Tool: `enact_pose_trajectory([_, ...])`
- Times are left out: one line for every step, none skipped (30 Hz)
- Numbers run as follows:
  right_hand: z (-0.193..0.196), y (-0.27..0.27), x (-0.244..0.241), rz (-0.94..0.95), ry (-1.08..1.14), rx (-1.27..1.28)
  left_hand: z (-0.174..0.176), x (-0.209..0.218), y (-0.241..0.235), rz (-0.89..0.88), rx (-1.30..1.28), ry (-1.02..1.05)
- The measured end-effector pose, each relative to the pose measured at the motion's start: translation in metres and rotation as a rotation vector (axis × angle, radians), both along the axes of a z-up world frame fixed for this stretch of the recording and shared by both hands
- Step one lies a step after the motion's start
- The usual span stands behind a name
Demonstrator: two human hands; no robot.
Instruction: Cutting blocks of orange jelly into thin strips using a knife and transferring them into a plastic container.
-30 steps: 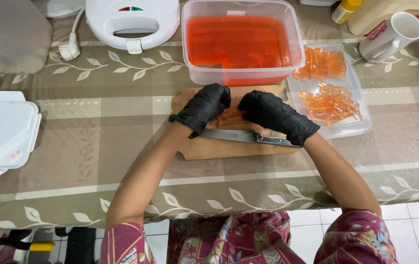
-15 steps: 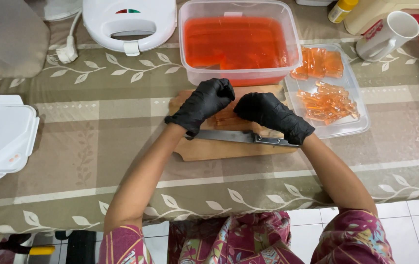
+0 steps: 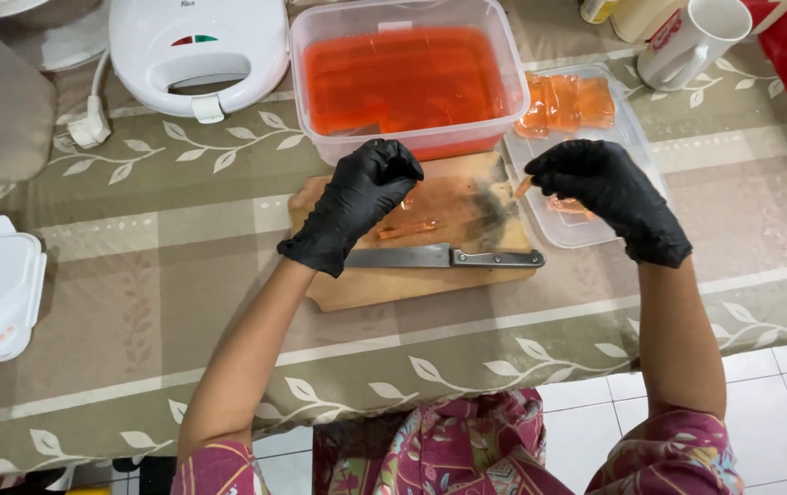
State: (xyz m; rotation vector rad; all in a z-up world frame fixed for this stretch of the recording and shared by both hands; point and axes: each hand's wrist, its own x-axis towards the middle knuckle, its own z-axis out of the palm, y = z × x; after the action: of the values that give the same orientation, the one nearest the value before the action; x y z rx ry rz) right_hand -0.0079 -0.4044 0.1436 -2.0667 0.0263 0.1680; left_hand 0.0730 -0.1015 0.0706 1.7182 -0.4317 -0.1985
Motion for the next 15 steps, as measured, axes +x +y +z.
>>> enact_pose_trajectory([0.008, -0.007, -0.007, -0.063, 0.019, -0.003, 0.010, -0.005, 0.000, -0.003, 0.083, -0.099])
enact_pose_trajectory([0.016, -0.014, -0.014, -0.129, 0.038, -0.005, 0.021, -0.010, -0.001, -0.009, 0.165, -0.200])
enact_pose_trajectory([0.012, -0.025, -0.014, -0.135, 0.037, -0.002, 0.025, -0.012, -0.003, -0.016, 0.167, -0.201])
enact_pose_trajectory([0.009, -0.037, -0.016, -0.195, 0.005, -0.041, 0.029, -0.014, -0.006, 0.010, 0.210, -0.187])
enact_pose_trajectory([0.006, -0.049, -0.017, -0.254, -0.027, -0.081, 0.033, -0.016, -0.010, 0.035, 0.253, -0.173])
enact_pose_trajectory([0.003, -0.058, -0.017, -0.265, -0.027, -0.079, 0.037, -0.017, -0.016, 0.024, 0.255, -0.174])
enact_pose_trajectory([-0.001, -0.066, -0.018, -0.294, -0.050, -0.152, 0.041, -0.019, -0.023, 0.032, 0.246, -0.120])
enact_pose_trajectory([-0.004, -0.074, -0.019, -0.320, -0.072, -0.224, 0.044, -0.021, -0.028, 0.042, 0.238, -0.065])
enact_pose_trajectory([-0.007, -0.078, -0.019, -0.329, -0.070, -0.222, 0.036, -0.017, -0.038, 0.033, 0.241, -0.066])
enact_pose_trajectory([-0.010, -0.082, -0.019, -0.317, -0.081, -0.225, 0.029, -0.013, -0.047, -0.008, 0.246, -0.149])
enact_pose_trajectory([-0.012, -0.085, -0.019, -0.305, -0.091, -0.228, 0.021, -0.010, -0.056, -0.050, 0.250, -0.232])
enact_pose_trajectory([-0.010, -0.083, -0.020, -0.311, -0.090, -0.226, 0.013, -0.007, -0.072, -0.056, 0.252, -0.232])
enact_pose_trajectory([-0.007, -0.081, -0.021, -0.288, -0.070, -0.161, 0.005, -0.004, -0.087, -0.105, 0.176, -0.276])
enact_pose_trajectory([-0.005, -0.079, -0.021, -0.263, -0.050, -0.097, -0.003, -0.002, -0.102, -0.152, 0.100, -0.319])
enact_pose_trajectory([-0.007, -0.082, -0.021, -0.268, -0.049, -0.096, 0.000, -0.004, -0.117, -0.158, 0.101, -0.319])
